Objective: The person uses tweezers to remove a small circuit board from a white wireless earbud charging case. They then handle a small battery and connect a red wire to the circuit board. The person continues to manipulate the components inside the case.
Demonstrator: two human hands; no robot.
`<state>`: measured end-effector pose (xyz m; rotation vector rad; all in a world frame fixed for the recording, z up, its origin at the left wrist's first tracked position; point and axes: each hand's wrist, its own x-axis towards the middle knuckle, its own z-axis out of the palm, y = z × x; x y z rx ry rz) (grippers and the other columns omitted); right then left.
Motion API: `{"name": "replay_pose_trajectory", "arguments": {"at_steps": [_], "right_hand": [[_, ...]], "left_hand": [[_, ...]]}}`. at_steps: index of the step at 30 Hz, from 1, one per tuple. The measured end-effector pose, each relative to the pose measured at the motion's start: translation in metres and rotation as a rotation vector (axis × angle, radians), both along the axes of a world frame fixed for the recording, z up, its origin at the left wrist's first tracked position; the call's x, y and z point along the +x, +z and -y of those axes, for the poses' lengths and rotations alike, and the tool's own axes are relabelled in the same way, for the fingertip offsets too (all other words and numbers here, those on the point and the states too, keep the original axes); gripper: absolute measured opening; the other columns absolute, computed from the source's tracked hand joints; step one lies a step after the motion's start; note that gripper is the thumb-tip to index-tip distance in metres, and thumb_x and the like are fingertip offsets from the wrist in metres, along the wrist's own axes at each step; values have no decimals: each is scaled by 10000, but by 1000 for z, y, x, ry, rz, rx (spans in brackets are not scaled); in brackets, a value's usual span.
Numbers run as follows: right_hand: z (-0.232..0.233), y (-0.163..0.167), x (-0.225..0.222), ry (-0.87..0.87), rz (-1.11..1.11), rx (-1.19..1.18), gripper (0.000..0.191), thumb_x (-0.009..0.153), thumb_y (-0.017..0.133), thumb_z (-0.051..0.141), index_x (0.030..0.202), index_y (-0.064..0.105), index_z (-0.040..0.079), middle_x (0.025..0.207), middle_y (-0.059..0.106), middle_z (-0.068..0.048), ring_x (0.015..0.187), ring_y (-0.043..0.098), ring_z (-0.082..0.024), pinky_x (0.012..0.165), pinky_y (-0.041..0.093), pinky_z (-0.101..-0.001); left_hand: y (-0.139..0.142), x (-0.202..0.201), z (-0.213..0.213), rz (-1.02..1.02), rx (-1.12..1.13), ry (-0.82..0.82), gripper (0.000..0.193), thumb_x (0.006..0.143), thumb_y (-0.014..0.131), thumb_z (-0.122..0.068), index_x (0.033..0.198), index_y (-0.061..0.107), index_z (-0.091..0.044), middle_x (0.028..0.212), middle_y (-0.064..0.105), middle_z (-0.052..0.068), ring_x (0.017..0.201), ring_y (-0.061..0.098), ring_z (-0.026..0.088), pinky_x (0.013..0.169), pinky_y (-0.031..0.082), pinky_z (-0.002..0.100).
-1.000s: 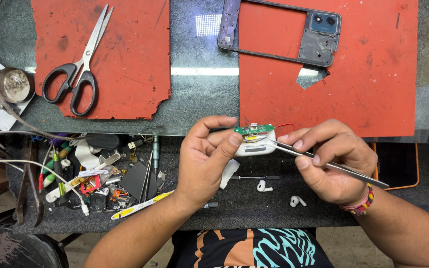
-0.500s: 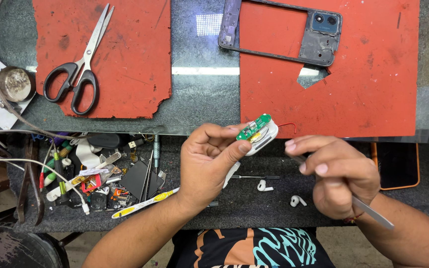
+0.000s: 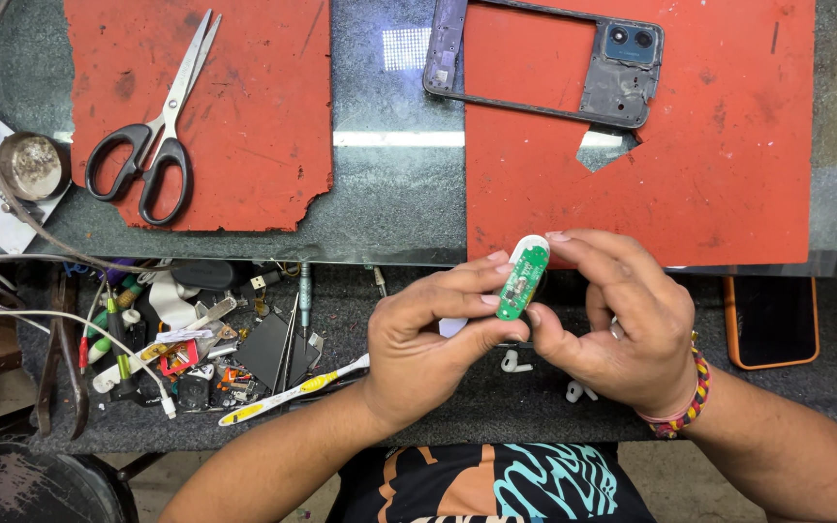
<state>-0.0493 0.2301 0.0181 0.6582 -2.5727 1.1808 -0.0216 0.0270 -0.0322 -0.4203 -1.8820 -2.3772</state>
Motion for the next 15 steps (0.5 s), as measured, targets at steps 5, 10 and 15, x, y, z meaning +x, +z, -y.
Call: {"name": "replay_pose_trajectory", "arguments": {"at_steps": [5,10,15], "right_hand": [[0,-1,-1,17,-75,36,542,774,851,138,1251,660,-35,1172,686,-150,527,474,-13,481,406,-211],[-2,-1,-1,7,-84,63,534,759,845,158,1221,671,-46,1153,694,-165,472,454,-15,435,379,-217],[-1,-2,-2,-2,-125,93,506,775,829,164,1209,676,-46,1135,703,-162,463,468,-20,432,390,-218]], "left_hand": [[4,-1,0,-32,-78,8,220,866,864,-41,1024,712,-41,1274,734,142,1352,669,309,1187,574,430],[6,-1,-2,-74,-123,11,224,870,865,-40,1028,707,-50,1264,734,137,1352,667,310,1182,580,427],[8,-3,-3,-104,-163,30,221,877,859,-22,1036,707,-44,1256,736,137,1336,678,310,1172,582,429]]}}
